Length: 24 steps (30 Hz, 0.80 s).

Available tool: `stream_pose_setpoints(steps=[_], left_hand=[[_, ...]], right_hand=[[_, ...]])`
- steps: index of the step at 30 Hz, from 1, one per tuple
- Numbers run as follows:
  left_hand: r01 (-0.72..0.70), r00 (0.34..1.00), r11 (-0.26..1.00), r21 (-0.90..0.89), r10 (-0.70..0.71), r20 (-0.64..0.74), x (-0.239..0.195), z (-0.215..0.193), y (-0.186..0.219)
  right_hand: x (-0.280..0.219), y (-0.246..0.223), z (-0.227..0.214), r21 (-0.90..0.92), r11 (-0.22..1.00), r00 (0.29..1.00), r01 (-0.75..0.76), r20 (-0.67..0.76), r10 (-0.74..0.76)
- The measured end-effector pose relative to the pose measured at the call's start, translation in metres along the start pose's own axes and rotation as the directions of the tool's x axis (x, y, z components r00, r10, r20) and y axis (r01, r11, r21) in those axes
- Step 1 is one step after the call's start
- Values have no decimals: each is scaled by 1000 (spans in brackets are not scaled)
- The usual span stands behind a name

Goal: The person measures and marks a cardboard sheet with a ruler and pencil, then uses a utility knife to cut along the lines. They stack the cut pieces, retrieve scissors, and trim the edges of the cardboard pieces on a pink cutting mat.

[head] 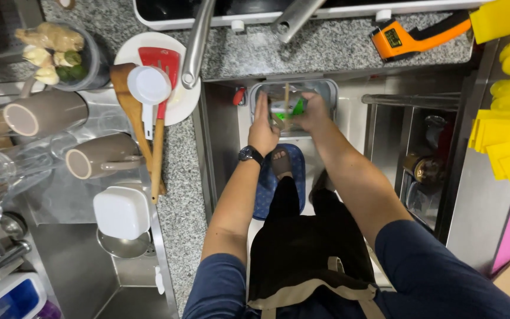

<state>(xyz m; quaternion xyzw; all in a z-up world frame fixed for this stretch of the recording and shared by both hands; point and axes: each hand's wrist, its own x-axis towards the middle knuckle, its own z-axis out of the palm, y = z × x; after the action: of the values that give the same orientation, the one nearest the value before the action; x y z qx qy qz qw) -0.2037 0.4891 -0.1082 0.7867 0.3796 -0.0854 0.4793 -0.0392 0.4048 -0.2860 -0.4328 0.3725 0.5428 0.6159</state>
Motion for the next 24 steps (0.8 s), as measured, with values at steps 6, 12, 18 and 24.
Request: stream_pose_setpoints(steps=[6,12,18,24], left_hand=[[-10,998,999,-33,8,-61,-1,17,-12],[39,978,999,-18,-42,-204,7,44,-19],[173,898,972,-160,-222,-380,49,84,-68],[66,893,973,-223,-157,-421,55,87,-93]], right_hand=[[-42,18,23,-512,858,997,-34,41,64],[-30,50,5,-799,516,952,307,264,-159],[-58,64,-6,-619,195,644,761,684,-342],[-61,37,-45,-390,243,460,888,771,-442]])
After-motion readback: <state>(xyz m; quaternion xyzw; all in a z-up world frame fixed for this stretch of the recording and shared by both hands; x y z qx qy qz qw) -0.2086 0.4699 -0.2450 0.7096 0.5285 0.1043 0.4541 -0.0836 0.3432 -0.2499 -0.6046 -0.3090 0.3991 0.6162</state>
